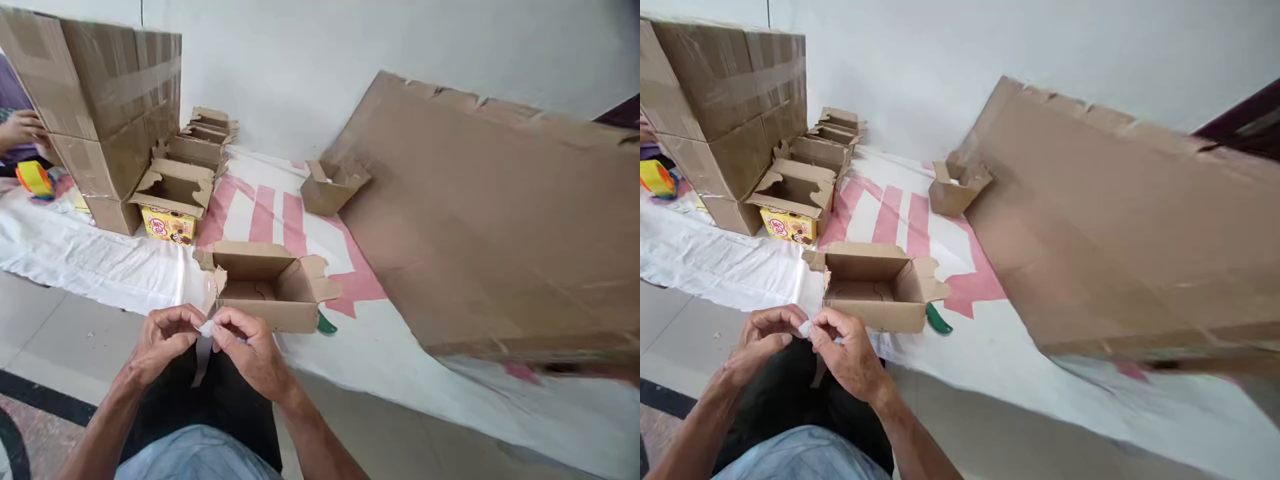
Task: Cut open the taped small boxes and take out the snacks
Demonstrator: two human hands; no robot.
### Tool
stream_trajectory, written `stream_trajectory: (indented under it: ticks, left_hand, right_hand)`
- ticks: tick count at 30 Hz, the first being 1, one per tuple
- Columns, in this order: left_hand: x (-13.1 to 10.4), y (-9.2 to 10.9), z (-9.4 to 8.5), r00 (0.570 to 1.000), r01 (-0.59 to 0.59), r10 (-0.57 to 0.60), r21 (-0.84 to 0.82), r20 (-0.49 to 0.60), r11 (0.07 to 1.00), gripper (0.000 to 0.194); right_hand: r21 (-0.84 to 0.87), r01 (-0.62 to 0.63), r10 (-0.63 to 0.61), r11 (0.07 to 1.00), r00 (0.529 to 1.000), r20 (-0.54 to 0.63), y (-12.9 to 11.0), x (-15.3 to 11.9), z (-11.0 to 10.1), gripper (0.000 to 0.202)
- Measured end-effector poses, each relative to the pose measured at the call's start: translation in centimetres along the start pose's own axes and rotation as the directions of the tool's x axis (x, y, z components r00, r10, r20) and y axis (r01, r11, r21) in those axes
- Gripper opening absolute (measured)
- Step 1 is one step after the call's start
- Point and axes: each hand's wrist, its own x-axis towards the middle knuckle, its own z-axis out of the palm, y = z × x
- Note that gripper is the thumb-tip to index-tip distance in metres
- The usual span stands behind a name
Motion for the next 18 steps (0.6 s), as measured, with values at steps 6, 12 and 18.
stream_trajectory:
  ticks: [6,12,18]
  left_hand:
    - [0.1,-0.6,0.4,0.991,-0.108,0.112,0.055,-0.073,0.993,0.022]
    - [0.1,-1.0,0.2,0.986,-0.164,0.162,-0.031,-0.043,0.986,0.028]
    - [0.0,-1.1,1.0,0.977,-0.189,0.181,-0.065,-0.11,0.98,0.028]
  right_hand:
    - [0.003,-0.01,0.01,1.0,1.0,-0.001,-0.1,0.0,0.3,0.026]
    - [0.0,0.005,-0.005,1.0,1.0,-0.013,-0.1,0.2,0.3,0.026]
    - [-0.026,0.041,-0.042,0.999,0.999,-0.016,-0.1,0.3,0.3,0.031]
